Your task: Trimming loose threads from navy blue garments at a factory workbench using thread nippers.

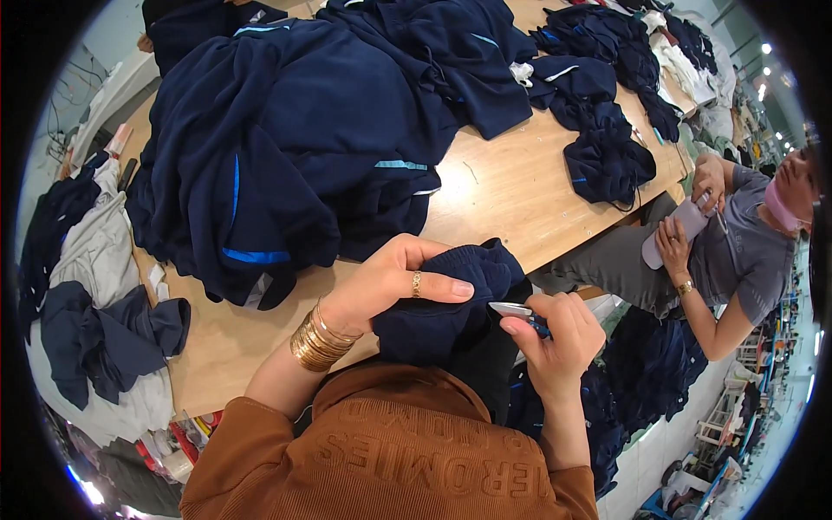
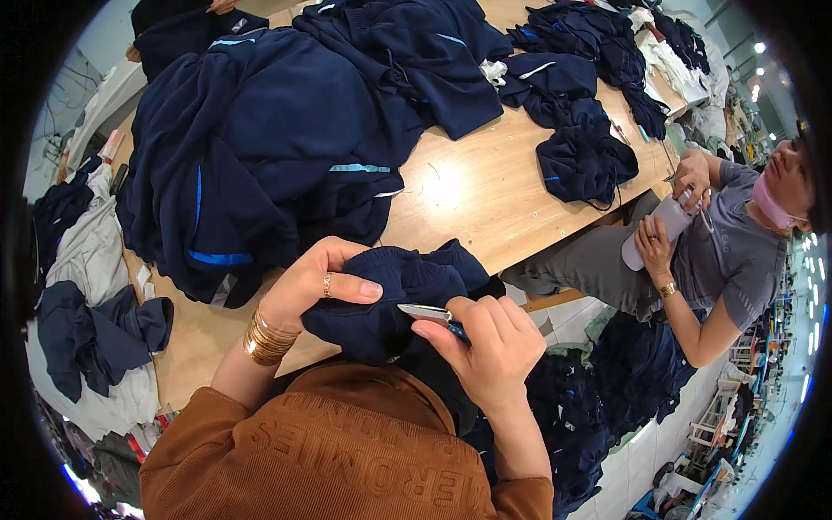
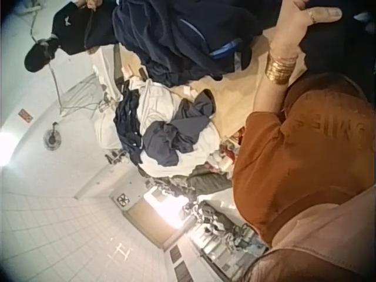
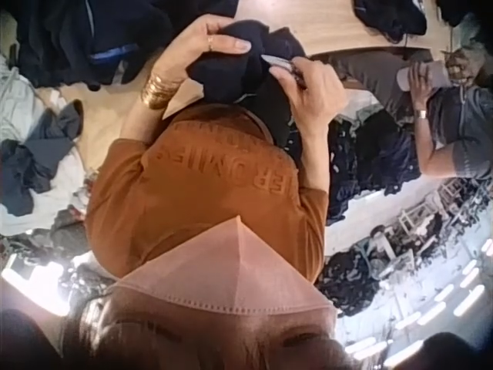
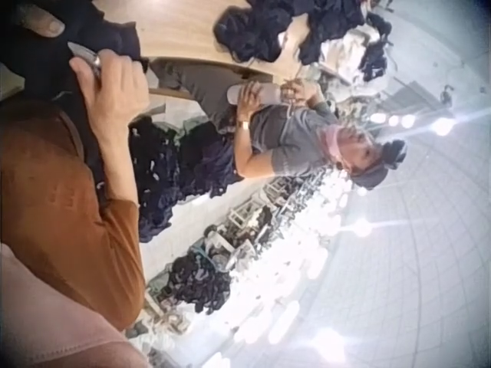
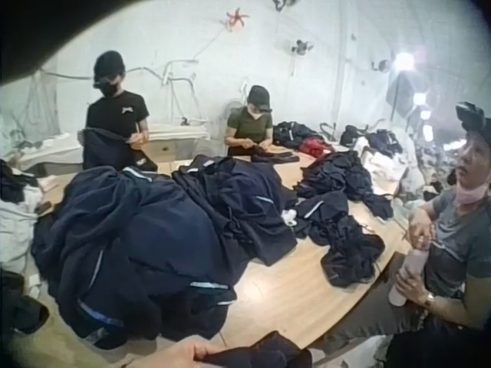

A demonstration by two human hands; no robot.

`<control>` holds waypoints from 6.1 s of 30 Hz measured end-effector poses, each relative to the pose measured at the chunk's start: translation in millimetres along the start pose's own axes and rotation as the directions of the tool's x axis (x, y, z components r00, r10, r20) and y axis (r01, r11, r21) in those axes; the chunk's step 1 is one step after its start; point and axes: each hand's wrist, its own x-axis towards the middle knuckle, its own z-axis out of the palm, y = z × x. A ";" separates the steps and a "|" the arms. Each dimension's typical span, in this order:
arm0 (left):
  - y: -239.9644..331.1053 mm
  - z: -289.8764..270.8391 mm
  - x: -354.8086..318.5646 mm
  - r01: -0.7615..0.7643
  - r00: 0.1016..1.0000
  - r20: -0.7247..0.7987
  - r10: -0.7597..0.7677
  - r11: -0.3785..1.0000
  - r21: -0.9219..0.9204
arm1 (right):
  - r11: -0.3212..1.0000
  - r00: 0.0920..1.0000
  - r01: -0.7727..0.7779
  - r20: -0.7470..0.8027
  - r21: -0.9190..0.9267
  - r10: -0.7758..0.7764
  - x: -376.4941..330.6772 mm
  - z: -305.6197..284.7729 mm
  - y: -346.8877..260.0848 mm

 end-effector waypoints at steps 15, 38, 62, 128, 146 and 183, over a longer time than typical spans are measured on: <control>0.0 2.0 -0.6 -0.002 1.000 0.027 0.003 1.000 -0.015 | 0.999 0.999 0.045 -0.009 -0.031 -0.045 3.2 2.4 -3.6; 79.1 -5.3 7.2 -0.276 0.953 -0.129 0.275 0.961 0.015 | 0.365 0.779 -0.624 0.512 0.691 0.362 28.2 49.5 -3.2; -17.3 6.9 -4.1 -0.503 0.643 -0.211 0.736 0.614 0.609 | -0.104 0.662 -0.417 0.380 0.903 0.646 36.8 42.1 -15.0; 85.5 -100.8 -65.4 -0.210 0.965 0.019 0.260 0.733 0.647 | 0.208 0.702 -0.409 0.160 0.889 0.694 71.8 -65.4 68.4; 93.3 -98.8 -75.2 -0.257 0.928 -0.050 0.370 0.729 0.634 | 0.157 0.633 -0.384 0.136 0.910 0.762 66.1 -63.9 75.6; -34.1 -14.8 17.6 -0.491 0.557 -0.238 0.796 0.547 0.678 | 0.957 0.987 -0.159 0.048 0.242 0.152 -7.2 -9.7 43.6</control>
